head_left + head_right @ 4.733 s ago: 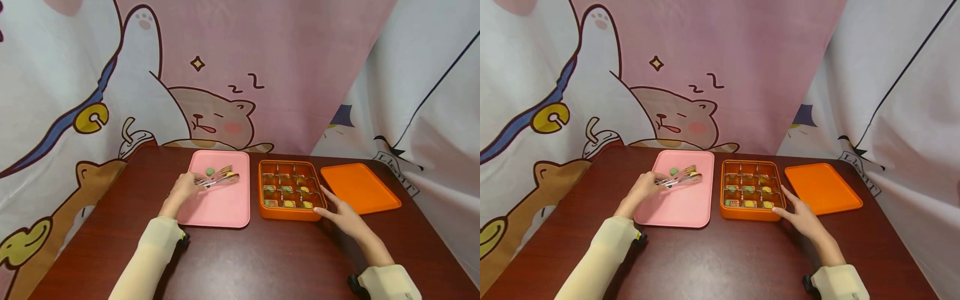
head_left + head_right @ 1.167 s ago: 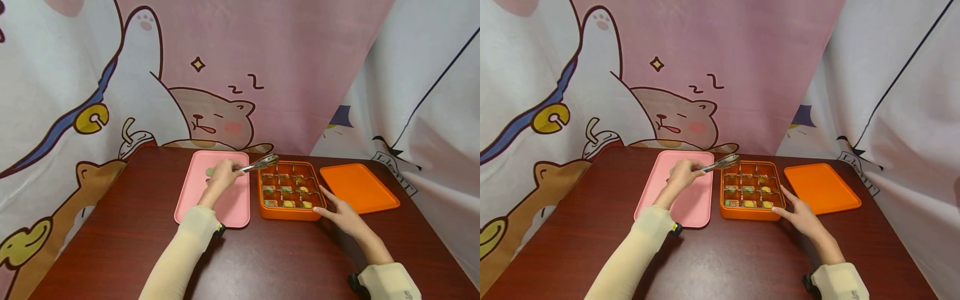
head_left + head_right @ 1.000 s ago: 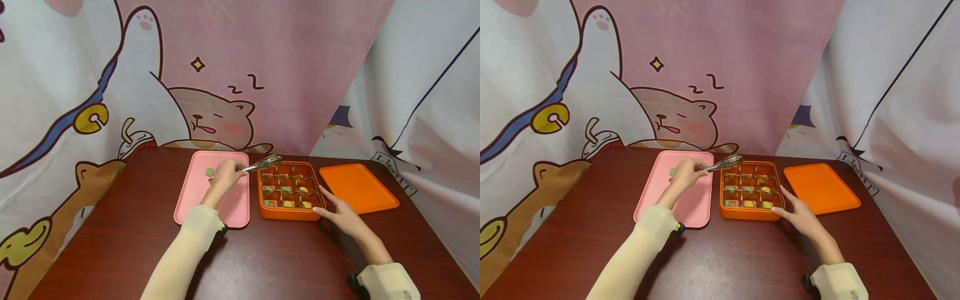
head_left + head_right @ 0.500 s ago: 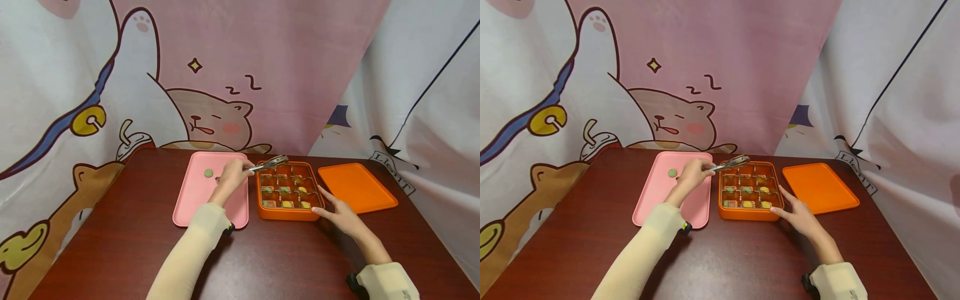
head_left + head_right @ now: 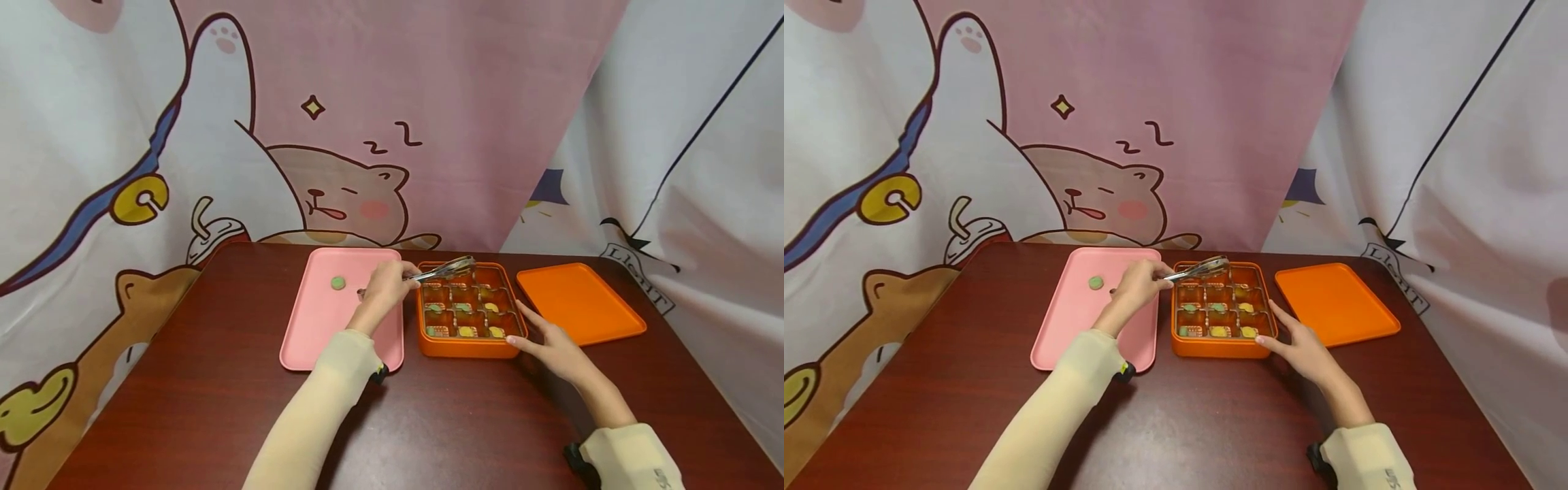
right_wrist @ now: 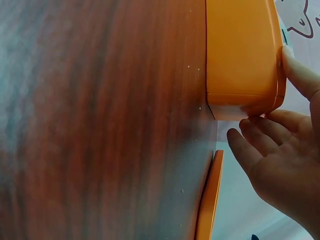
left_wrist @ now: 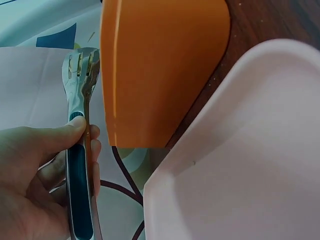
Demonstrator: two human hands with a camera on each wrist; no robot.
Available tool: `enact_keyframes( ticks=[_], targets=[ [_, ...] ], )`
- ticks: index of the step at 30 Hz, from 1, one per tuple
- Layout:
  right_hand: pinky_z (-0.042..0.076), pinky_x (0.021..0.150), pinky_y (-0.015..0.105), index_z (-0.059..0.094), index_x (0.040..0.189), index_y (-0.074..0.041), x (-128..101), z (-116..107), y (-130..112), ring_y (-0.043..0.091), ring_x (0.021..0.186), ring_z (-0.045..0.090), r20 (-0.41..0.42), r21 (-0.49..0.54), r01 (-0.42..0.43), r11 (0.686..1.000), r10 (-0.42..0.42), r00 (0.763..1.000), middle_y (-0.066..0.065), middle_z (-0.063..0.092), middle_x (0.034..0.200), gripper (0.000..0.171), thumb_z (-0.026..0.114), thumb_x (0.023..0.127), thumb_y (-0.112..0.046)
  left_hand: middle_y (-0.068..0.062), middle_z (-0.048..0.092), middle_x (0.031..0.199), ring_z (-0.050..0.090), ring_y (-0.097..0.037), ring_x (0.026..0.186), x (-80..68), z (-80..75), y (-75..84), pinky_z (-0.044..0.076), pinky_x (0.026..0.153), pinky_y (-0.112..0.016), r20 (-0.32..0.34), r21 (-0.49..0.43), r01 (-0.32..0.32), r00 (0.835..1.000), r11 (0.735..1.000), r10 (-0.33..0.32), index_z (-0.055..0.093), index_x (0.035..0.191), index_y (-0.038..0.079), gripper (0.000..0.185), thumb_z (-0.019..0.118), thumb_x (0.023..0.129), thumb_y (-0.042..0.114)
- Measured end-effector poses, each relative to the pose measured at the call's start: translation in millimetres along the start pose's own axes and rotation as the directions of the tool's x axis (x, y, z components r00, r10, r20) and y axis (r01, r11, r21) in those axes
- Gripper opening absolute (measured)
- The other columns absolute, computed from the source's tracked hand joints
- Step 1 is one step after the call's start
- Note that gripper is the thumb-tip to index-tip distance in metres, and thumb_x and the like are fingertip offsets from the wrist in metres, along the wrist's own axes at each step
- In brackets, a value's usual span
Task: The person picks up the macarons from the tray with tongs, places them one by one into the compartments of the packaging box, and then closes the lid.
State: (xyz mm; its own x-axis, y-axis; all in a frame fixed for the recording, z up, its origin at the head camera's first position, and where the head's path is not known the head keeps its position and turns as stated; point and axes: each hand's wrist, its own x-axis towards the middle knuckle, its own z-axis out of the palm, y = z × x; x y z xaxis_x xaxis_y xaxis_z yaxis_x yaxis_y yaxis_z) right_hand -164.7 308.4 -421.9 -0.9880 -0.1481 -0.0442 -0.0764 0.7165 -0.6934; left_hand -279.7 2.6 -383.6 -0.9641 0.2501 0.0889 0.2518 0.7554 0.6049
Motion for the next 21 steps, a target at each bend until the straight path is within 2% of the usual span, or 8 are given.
enact_keyframes(
  ticks=[5, 9, 13, 21],
  targets=[
    [0.026, 0.108, 0.073, 0.019, 0.16, -0.01, 0.8, -0.3, 0.6, 0.055, 0.141, 0.03, -0.003, -0.001, -0.002, 1.0, 0.002, 1.0, 0.035, 0.033, 0.154, 0.086, 0.066, 0.095, -0.04, 0.0, 0.076, 0.097, 0.062, -0.017, 0.083, 0.3, 3.2, 1.6, 0.045, 0.075, -0.032, 0.017, 0.007, 0.019, 1.0, 1.0, -0.019, 0.077, 0.104, 0.019, 0.016, 0.075, 0.089, 0.02],
    [0.027, 0.108, 0.073, 0.019, 0.16, -0.01, 0.5, 0.5, -0.5, 0.055, 0.141, 0.031, -0.001, -0.002, -0.004, 1.0, 0.004, 1.0, 0.035, 0.033, 0.154, 0.086, 0.066, 0.095, -0.04, 0.0, 0.076, 0.101, 0.065, -0.018, 0.088, -0.5, 4.6, 2.4, 0.048, 0.078, -0.035, 0.013, 0.027, 0.02, 1.0, 0.999, -0.02, 0.077, 0.108, 0.02, 0.02, 0.076, 0.088, 0.022],
    [0.027, 0.107, 0.073, 0.019, 0.16, -0.01, 0.3, 0.6, -0.3, 0.055, 0.141, 0.03, 0.0, -0.001, -0.005, 1.0, 0.005, 1.0, 0.035, 0.032, 0.154, 0.085, 0.066, 0.095, -0.039, -0.001, 0.076, 0.106, 0.067, -0.021, 0.092, -1.3, 4.2, 3.9, 0.051, 0.081, -0.038, 0.018, 0.028, 0.01, 1.0, 1.0, -0.01, 0.076, 0.113, 0.02, 0.025, 0.076, 0.088, 0.022],
    [0.028, 0.107, 0.073, 0.019, 0.16, -0.01, -0.2, -0.2, -1.3, 0.055, 0.141, 0.031, 0.0, -0.002, -0.009, 1.0, 0.009, 1.0, 0.036, 0.032, 0.153, 0.086, 0.066, 0.095, -0.04, -0.003, 0.074, 0.112, 0.063, -0.023, 0.091, -2.8, 0.7, 3.1, 0.048, 0.081, -0.04, 0.017, 0.011, 0.02, 1.0, 1.0, -0.021, 0.074, 0.117, 0.02, 0.029, 0.077, 0.088, 0.023]
  ],
)
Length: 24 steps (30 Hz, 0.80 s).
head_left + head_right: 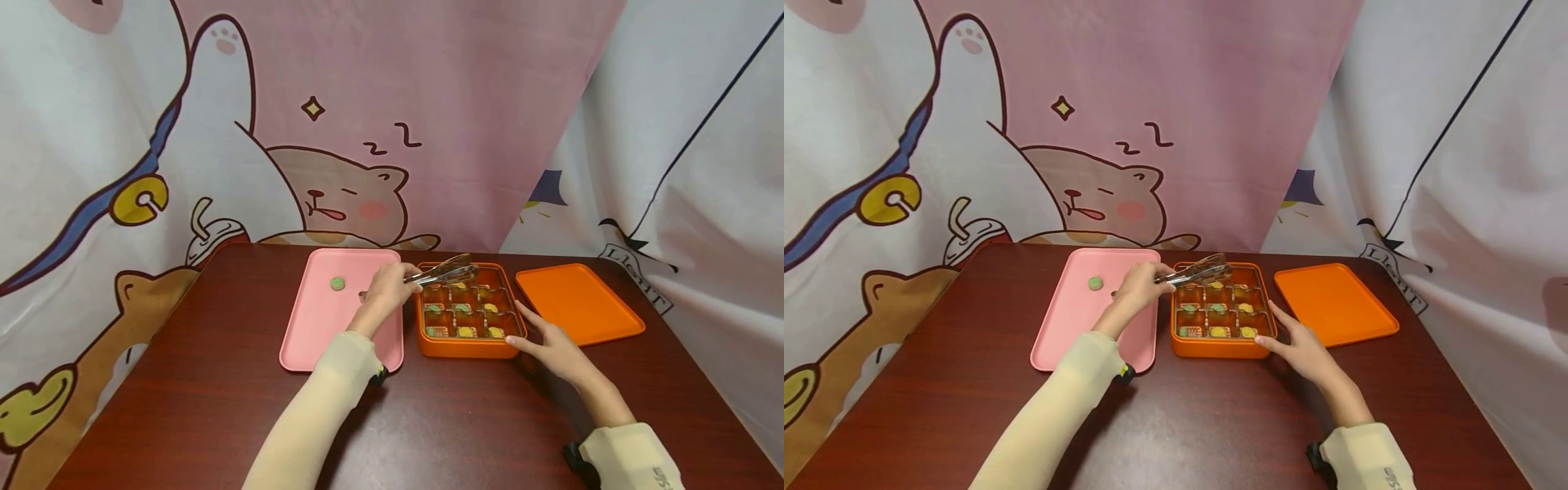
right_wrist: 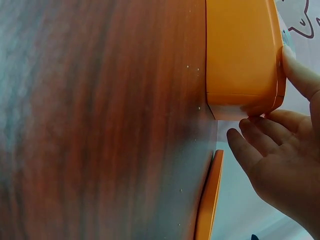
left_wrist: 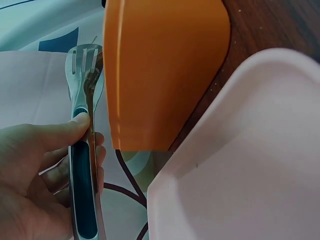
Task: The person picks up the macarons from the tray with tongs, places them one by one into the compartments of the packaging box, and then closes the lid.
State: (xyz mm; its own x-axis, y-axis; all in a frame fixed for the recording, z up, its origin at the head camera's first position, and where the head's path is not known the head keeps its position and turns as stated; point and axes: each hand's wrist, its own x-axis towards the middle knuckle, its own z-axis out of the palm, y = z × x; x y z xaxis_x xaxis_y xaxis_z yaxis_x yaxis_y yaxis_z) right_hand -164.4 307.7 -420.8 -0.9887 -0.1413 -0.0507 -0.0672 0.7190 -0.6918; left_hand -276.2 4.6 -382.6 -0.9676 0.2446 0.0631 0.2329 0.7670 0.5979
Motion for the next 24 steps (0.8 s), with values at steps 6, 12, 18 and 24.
enact_keyframes(
  ticks=[6, 12, 18, 24],
  targets=[
    [0.026, 0.107, 0.073, 0.017, 0.16, -0.011, 0, 0, 3, 0.056, 0.142, 0.029, 0.005, 0.0, 0.0, 1.0, 0.0, 1.0, 0.035, 0.03, 0.155, 0.086, 0.065, 0.096, -0.041, -0.005, 0.073, 0.116, 0.065, -0.026, 0.099, -3.2, -4.9, -5.3, 0.05, 0.086, -0.042, -0.008, -0.016, -0.012, 1.0, 1.0, 0.012, 0.072, 0.12, 0.018, 0.035, 0.078, 0.086, 0.023],
    [0.024, 0.107, 0.074, 0.016, 0.16, -0.011, 1, -1, 3, 0.056, 0.143, 0.025, 0.01, 0.014, -0.002, 1.0, 0.001, 1.0, 0.034, 0.028, 0.156, 0.086, 0.065, 0.096, -0.04, -0.005, 0.075, 0.109, 0.065, -0.026, 0.1, -10.6, -18.1, -13.5, 0.05, 0.092, -0.042, -0.035, -0.037, -0.054, 0.998, 0.998, 0.053, 0.073, 0.118, 0.016, 0.033, 0.078, 0.086, 0.02],
    [0.027, 0.107, 0.073, 0.019, 0.16, -0.009, -1, 1, -1, 0.056, 0.141, 0.03, -0.001, 0.006, 0.005, 1.0, -0.005, 1.0, 0.035, 0.032, 0.154, 0.086, 0.066, 0.095, -0.04, -0.001, 0.075, 0.101, 0.062, -0.023, 0.091, -21.2, -36.1, -28.0, 0.048, 0.082, -0.043, -0.041, -0.045, -0.033, 0.999, 0.998, 0.031, 0.076, 0.109, 0.019, 0.024, 0.078, 0.085, 0.023],
    [0.027, 0.107, 0.073, 0.017, 0.16, -0.009, -1, 0, 0, 0.056, 0.141, 0.029, 0.002, 0.014, -0.005, 1.0, 0.005, 1.0, 0.036, 0.031, 0.154, 0.087, 0.066, 0.095, -0.04, -0.003, 0.074, 0.107, 0.064, -0.022, 0.095, -31.9, -55.5, -47.4, 0.05, 0.085, -0.045, -0.045, -0.033, 0.002, 0.999, 0.999, -0.004, 0.074, 0.117, 0.019, 0.031, 0.077, 0.087, 0.025]
  ],
)
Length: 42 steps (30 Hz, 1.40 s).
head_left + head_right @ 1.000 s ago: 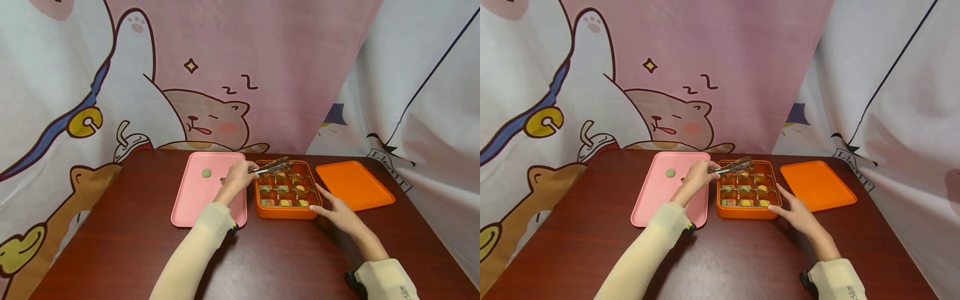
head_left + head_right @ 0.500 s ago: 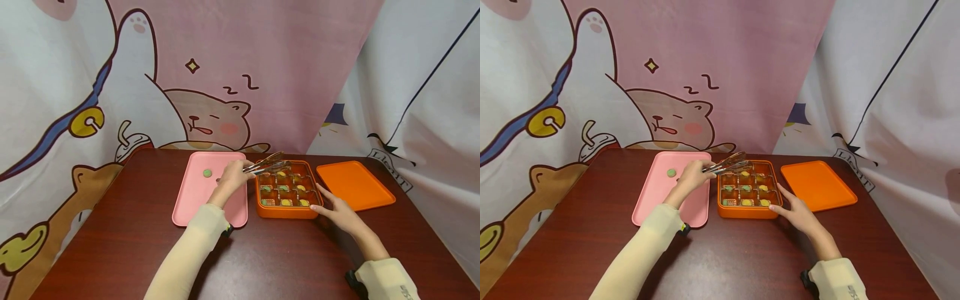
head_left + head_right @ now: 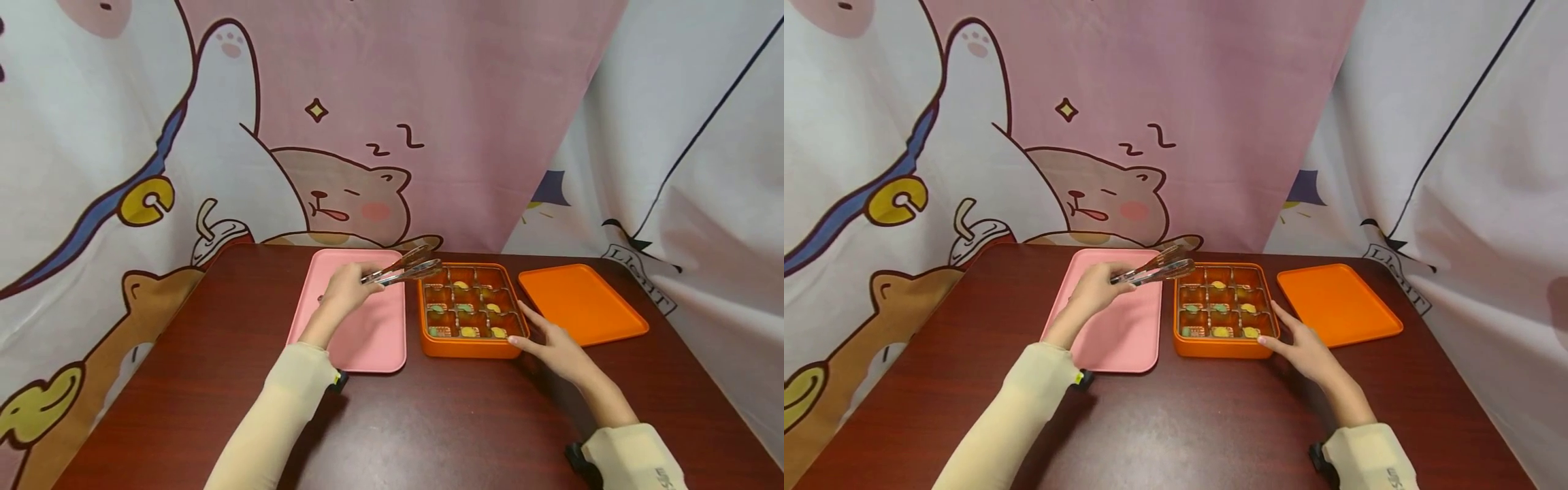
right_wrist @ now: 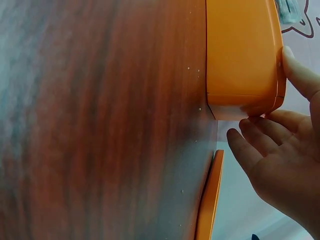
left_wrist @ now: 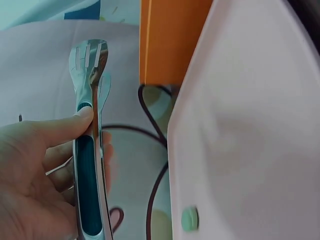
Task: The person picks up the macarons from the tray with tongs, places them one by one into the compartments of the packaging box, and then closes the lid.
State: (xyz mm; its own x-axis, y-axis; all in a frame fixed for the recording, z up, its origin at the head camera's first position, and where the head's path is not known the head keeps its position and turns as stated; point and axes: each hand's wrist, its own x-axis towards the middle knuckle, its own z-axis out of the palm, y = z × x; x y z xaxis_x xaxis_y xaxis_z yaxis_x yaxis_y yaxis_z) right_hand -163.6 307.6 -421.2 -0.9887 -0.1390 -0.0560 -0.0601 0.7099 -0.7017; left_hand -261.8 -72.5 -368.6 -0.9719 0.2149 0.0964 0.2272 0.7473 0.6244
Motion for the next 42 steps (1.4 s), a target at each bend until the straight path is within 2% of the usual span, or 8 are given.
enact_keyframes(
  ticks=[5, 10, 12, 19, 22, 27, 33, 42],
  targets=[
    [0.026, 0.107, 0.073, 0.016, 0.16, -0.009, 0, -2, 2, 0.056, 0.141, 0.029, 0.007, -0.007, -0.01, 1.0, 0.011, 1.0, 0.037, 0.031, 0.154, 0.087, 0.065, 0.095, -0.041, -0.007, 0.073, 0.119, 0.065, -0.026, 0.106, -9.2, -14.7, -19.1, 0.051, 0.092, -0.047, 0.0, -0.015, 0.022, 1.0, 1.0, -0.022, 0.071, 0.122, 0.013, 0.035, 0.076, 0.088, 0.022],
    [0.026, 0.107, 0.074, 0.016, 0.16, -0.01, 0, -4, 2, 0.057, 0.141, 0.028, 0.005, -0.008, 0.002, 1.0, -0.002, 1.0, 0.036, 0.033, 0.153, 0.087, 0.065, 0.096, -0.041, -0.012, 0.072, 0.119, 0.066, -0.03, 0.105, -17.1, -26.7, -40.7, 0.051, 0.089, -0.048, -0.027, 0.015, 0.045, 0.999, 0.999, -0.045, 0.071, 0.122, 0.009, 0.036, 0.076, 0.088, 0.021],
    [0.025, 0.106, 0.074, 0.015, 0.16, -0.011, 0, -4, 2, 0.057, 0.142, 0.027, 0.004, -0.01, 0.006, 1.0, -0.006, 1.0, 0.036, 0.032, 0.154, 0.086, 0.065, 0.096, -0.04, -0.013, 0.072, 0.117, 0.066, -0.03, 0.102, -20.4, -30.7, -49.5, 0.051, 0.087, -0.048, -0.036, 0.03, 0.069, 0.997, 0.997, -0.068, 0.071, 0.122, 0.009, 0.036, 0.076, 0.088, 0.022],
    [0.024, 0.107, 0.075, 0.015, 0.161, -0.012, -1, -4, 3, 0.057, 0.142, 0.026, 0.01, 0.002, 0.006, 1.0, -0.006, 1.0, 0.035, 0.032, 0.154, 0.087, 0.065, 0.096, -0.041, -0.019, 0.068, 0.125, 0.064, -0.034, 0.108, -34.5, -44.8, -75.6, 0.05, 0.089, -0.051, -0.041, 0.043, 0.172, 0.985, 0.984, -0.171, 0.067, 0.127, 0.009, 0.041, 0.074, 0.09, 0.023],
    [0.024, 0.107, 0.075, 0.015, 0.161, -0.012, 0, -4, 2, 0.057, 0.142, 0.026, 0.011, 0.001, 0.005, 1.0, -0.005, 1.0, 0.036, 0.031, 0.154, 0.086, 0.064, 0.096, -0.04, -0.021, 0.067, 0.126, 0.063, -0.036, 0.109, -38.5, -51.0, -83.3, 0.049, 0.09, -0.052, -0.047, 0.056, 0.189, 0.981, 0.98, -0.186, 0.066, 0.128, 0.007, 0.041, 0.073, 0.09, 0.023],
    [0.024, 0.107, 0.074, 0.015, 0.161, -0.012, 0, -4, 1, 0.057, 0.142, 0.026, 0.01, -0.002, 0.005, 1.0, -0.005, 1.0, 0.036, 0.03, 0.155, 0.086, 0.064, 0.096, -0.039, -0.022, 0.067, 0.126, 0.062, -0.04, 0.113, -42.5, -57.4, -96.3, 0.049, 0.093, -0.054, -0.055, 0.084, 0.178, 0.983, 0.98, -0.174, 0.067, 0.127, 0.005, 0.041, 0.073, 0.091, 0.022],
    [0.025, 0.106, 0.074, 0.016, 0.161, -0.013, 0, -2, 4, 0.057, 0.142, 0.026, 0.006, -0.012, 0.02, 1.0, -0.02, 1.0, 0.035, 0.028, 0.156, 0.085, 0.064, 0.096, -0.04, -0.023, 0.066, 0.127, 0.061, -0.041, 0.115, -45.4, -57.9, -107.8, 0.047, 0.095, -0.056, -0.055, 0.108, 0.208, 0.978, 0.972, -0.203, 0.067, 0.126, 0.005, 0.038, 0.071, 0.091, 0.021],
    [0.025, 0.106, 0.075, 0.016, 0.161, -0.014, 0, 0, 5, 0.057, 0.142, 0.025, 0.006, -0.008, 0.023, 1.0, -0.023, 1.0, 0.034, 0.026, 0.157, 0.085, 0.064, 0.096, -0.041, -0.023, 0.067, 0.123, 0.061, -0.039, 0.107, -47.8, -56.8, -115.4, 0.047, 0.092, -0.055, -0.058, 0.114, 0.241, 0.97, 0.964, -0.236, 0.067, 0.125, 0.004, 0.039, 0.073, 0.09, 0.021]
  ],
)
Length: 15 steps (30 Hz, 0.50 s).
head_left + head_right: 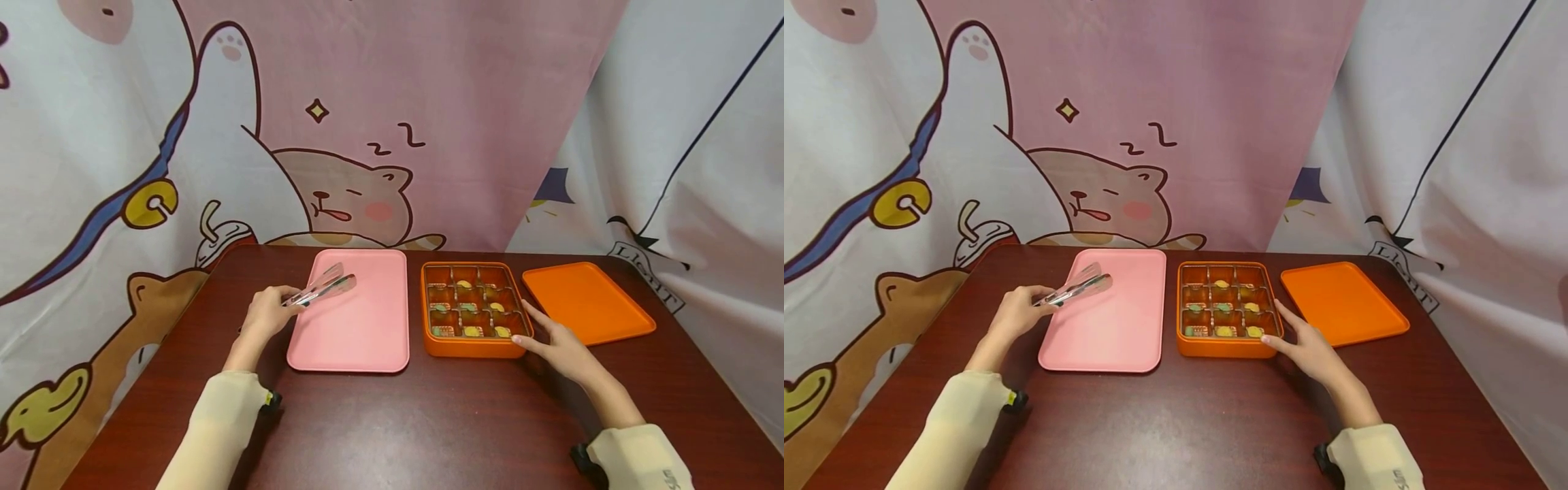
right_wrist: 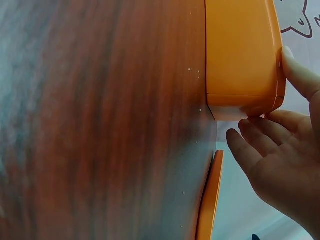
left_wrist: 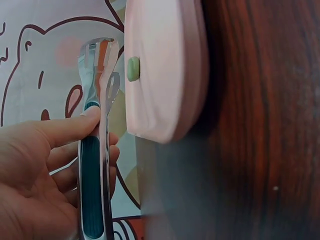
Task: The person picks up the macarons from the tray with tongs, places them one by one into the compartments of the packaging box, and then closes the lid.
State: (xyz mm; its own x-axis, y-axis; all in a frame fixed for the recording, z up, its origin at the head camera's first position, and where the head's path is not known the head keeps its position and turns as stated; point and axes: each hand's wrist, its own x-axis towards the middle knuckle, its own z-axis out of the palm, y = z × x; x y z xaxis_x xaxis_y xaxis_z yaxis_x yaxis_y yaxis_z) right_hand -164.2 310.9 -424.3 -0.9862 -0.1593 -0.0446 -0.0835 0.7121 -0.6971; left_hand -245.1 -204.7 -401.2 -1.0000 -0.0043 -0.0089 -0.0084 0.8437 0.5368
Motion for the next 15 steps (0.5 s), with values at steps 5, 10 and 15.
enact_keyframes(
  ticks=[5, 10, 15],
  targets=[
    [0.026, 0.106, 0.074, 0.016, 0.161, -0.013, 0, 0, 0, 0.057, 0.142, 0.026, 0.003, 0.0, 0.003, 1.0, -0.003, 1.0, 0.035, 0.028, 0.156, 0.085, 0.064, 0.096, -0.042, -0.023, 0.068, 0.121, 0.061, -0.038, 0.104, 2.0, 4.4, -3.9, 0.048, 0.09, -0.054, 0.004, 0.009, 0.016, 1.0, 1.0, -0.016, 0.068, 0.124, 0.003, 0.038, 0.073, 0.09, 0.02],
    [0.025, 0.106, 0.074, 0.016, 0.161, -0.013, 0, 0, 0, 0.057, 0.142, 0.025, 0.002, 0.006, -0.002, 1.0, 0.002, 1.0, 0.035, 0.027, 0.157, 0.086, 0.064, 0.096, -0.041, -0.023, 0.067, 0.122, 0.062, -0.038, 0.102, 7.1, 9.3, -5.2, 0.048, 0.088, -0.053, 0.002, 0.019, 0.028, 1.0, 0.999, -0.028, 0.067, 0.126, 0.004, 0.04, 0.072, 0.091, 0.021],
    [0.026, 0.106, 0.074, 0.015, 0.161, -0.012, 1, -1, -1, 0.057, 0.142, 0.026, 0.004, -0.001, -0.006, 1.0, 0.006, 1.0, 0.035, 0.027, 0.156, 0.087, 0.064, 0.096, -0.042, -0.024, 0.066, 0.125, 0.061, -0.042, 0.11, 12.5, 12.6, -6.6, 0.047, 0.092, -0.056, 0.012, 0.047, 0.05, 0.999, 0.998, -0.05, 0.067, 0.126, 0.004, 0.039, 0.071, 0.091, 0.021]
  ],
)
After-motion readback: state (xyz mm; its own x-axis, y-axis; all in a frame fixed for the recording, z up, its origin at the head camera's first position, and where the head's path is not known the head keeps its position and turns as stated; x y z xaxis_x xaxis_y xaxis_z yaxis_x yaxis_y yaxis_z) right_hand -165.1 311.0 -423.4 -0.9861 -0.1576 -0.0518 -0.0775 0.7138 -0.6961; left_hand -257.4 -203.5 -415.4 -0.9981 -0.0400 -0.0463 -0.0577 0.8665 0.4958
